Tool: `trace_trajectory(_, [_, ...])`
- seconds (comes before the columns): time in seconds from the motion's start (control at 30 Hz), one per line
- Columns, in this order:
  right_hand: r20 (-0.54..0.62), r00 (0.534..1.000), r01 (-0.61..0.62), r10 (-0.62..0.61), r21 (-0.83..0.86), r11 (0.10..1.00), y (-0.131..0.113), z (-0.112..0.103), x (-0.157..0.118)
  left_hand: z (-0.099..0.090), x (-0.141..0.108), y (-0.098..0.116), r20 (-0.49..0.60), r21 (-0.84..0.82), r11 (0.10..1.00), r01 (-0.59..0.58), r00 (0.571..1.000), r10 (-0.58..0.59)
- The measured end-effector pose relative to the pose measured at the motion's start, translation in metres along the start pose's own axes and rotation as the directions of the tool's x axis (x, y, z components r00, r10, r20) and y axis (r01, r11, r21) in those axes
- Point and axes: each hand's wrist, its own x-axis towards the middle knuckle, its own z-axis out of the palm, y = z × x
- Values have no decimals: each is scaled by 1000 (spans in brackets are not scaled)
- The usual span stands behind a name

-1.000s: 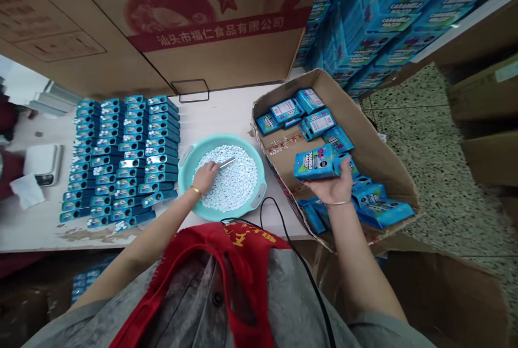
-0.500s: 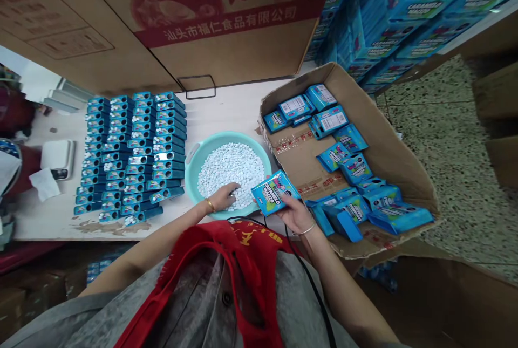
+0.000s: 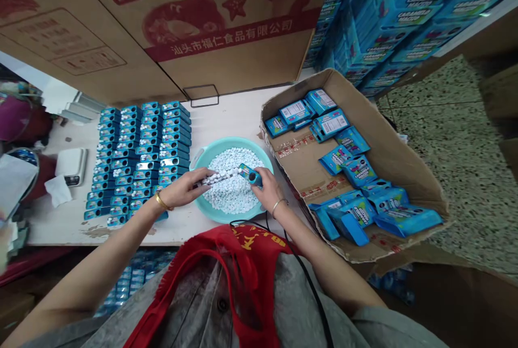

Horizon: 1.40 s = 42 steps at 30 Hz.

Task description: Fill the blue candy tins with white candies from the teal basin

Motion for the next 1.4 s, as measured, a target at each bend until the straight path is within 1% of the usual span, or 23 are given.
trace_trajectory(0.1, [62, 996, 74, -68, -89, 993, -3, 9, 6, -9, 8, 20, 92, 122, 993, 6, 996, -18])
trace_trajectory(0.2, [109, 987, 133, -117, -156, 979, -3, 14, 5, -3, 19, 41, 151, 281, 956, 85, 980, -132])
trace_trajectory(0.3, [139, 981, 160, -136, -182, 970, 2, 18, 1, 9, 29, 71, 109, 459, 875, 156, 967, -230])
trace_trajectory(0.37, [138, 980, 168, -144, -179, 969, 7, 22, 0, 14, 33, 90, 66, 550, 820, 159, 970, -233])
trace_trajectory(0.43, [115, 982, 169, -151, -162, 972, 11, 24, -2, 14, 33, 100, 55, 596, 788, 153, 971, -231])
trace_trajectory(0.5, [82, 985, 160, -150, -129, 979, 16, 24, -2, 9, 25, 94, 40, 585, 790, 182, 967, -253])
trace_trajectory(0.6, [37, 990, 137, -135, -58, 989, 19, 22, -2, 3, -4, 58, -60, 455, 820, 346, 931, -360])
trace_trajectory(0.63, [21, 992, 128, -128, -32, 991, 19, 21, -3, 6, -16, 42, -116, 391, 813, 431, 899, -422])
trace_trajectory(0.67, [1, 993, 119, -119, -7, 993, 19, 19, -3, 12, -29, 26, -182, 319, 789, 525, 851, -492])
trace_trajectory(0.7, [-22, 994, 108, -107, 14, 994, 18, 18, -3, 22, -42, 11, -253, 234, 754, 613, 788, -562])
trace_trajectory(0.77, [-73, 994, 82, -78, 48, 996, 15, 16, -3, 51, -60, -10, -350, -32, 667, 744, 617, -705])
trace_trajectory(0.8, [-98, 993, 69, -63, 61, 996, 14, 15, -4, 69, -65, -16, -347, -229, 617, 753, 529, -775])
trace_trajectory(0.83, [-121, 992, 57, -48, 73, 996, 12, 14, -4, 86, -67, -20, -308, -433, 550, 714, 456, -835])
trace_trajectory(0.87, [-140, 990, 46, -34, 84, 995, 10, 12, -4, 102, -66, -20, -256, -603, 476, 640, 411, -875])
trace_trajectory(0.9, [-155, 988, 38, -23, 94, 995, 9, 11, -5, 115, -62, -18, -210, -722, 411, 557, 390, -897])
trace_trajectory(0.93, [-163, 986, 33, -15, 104, 994, 7, 10, -5, 124, -57, -14, -184, -790, 369, 489, 386, -904])
trace_trajectory(1.0, [-179, 984, 34, -11, 120, 992, 4, 6, -6, 131, -46, -4, -221, -834, 391, 391, 412, -884])
trace_trajectory(1.07, [-217, 976, 45, -15, 130, 990, 2, 3, -7, 124, -36, 7, -323, -841, 467, 273, 440, -838])
trace_trajectory(1.17, [-280, 960, 50, -9, 140, 989, 0, -1, -9, 107, -25, 17, -423, -846, 515, 134, 420, -803])
trace_trajectory(1.2, [-294, 956, 45, -2, 142, 989, -1, -1, -10, 102, -22, 19, -421, -847, 516, 126, 433, -797])
trace_trajectory(1.27, [-308, 951, 33, 13, 143, 989, -2, -2, -11, 95, -19, 19, -410, -843, 524, 123, 484, -773])
trace_trajectory(1.3, [-314, 949, 26, 21, 146, 989, -3, -2, -12, 92, -18, 18, -410, -839, 529, 128, 492, -768])
trace_trajectory(1.4, [-310, 949, 6, 49, 176, 984, -4, -2, -14, 88, -23, 9, -392, -841, 511, 177, 451, -802])
